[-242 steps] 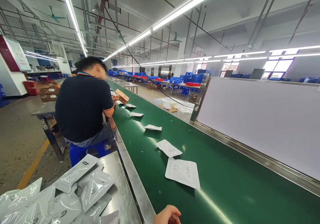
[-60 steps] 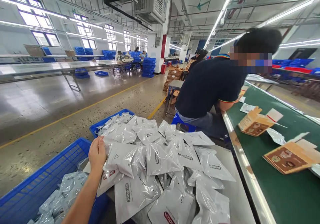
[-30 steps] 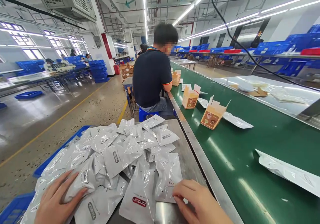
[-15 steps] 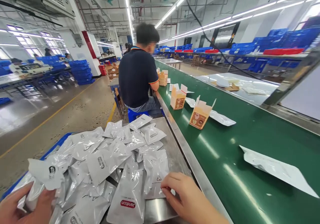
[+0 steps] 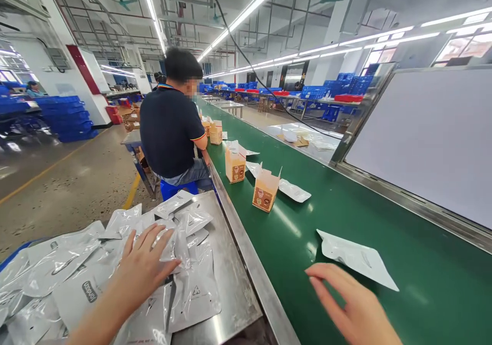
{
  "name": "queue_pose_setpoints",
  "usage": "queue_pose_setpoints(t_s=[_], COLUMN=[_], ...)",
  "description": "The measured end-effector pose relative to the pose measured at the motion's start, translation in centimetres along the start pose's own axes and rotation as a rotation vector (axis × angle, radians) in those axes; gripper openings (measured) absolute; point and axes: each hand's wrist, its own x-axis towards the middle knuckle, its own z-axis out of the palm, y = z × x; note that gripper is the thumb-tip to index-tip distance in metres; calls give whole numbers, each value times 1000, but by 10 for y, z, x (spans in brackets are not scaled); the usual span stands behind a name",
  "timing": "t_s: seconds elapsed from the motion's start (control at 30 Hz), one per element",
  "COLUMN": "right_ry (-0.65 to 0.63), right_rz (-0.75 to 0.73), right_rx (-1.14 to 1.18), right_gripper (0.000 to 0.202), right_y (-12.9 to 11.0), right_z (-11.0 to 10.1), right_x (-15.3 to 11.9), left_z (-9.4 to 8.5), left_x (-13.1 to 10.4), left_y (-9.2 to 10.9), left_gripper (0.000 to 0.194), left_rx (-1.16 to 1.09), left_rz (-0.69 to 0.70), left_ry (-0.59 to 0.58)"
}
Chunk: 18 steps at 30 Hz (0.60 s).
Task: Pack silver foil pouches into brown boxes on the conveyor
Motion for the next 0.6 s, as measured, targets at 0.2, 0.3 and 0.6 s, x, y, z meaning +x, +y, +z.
queue_pose_setpoints(t_s=[0.2, 0.3, 0.6], right_ry=[79, -65, 187], right_rz=[433, 547, 438], right_rx=[-419, -266, -151], right_gripper=[68, 70, 40], right_y=[131, 165, 132], right_z=[-23, -11, 4], right_x=[-27, -44, -59], left_z=[6, 45, 129], left_x=[79, 141, 237], left_y=[73, 102, 152], left_gripper=[74, 115, 110], left_rx=[-833, -1216, -1610], left_rz=[-323, -395, -203], left_ry=[-328, -439, -676])
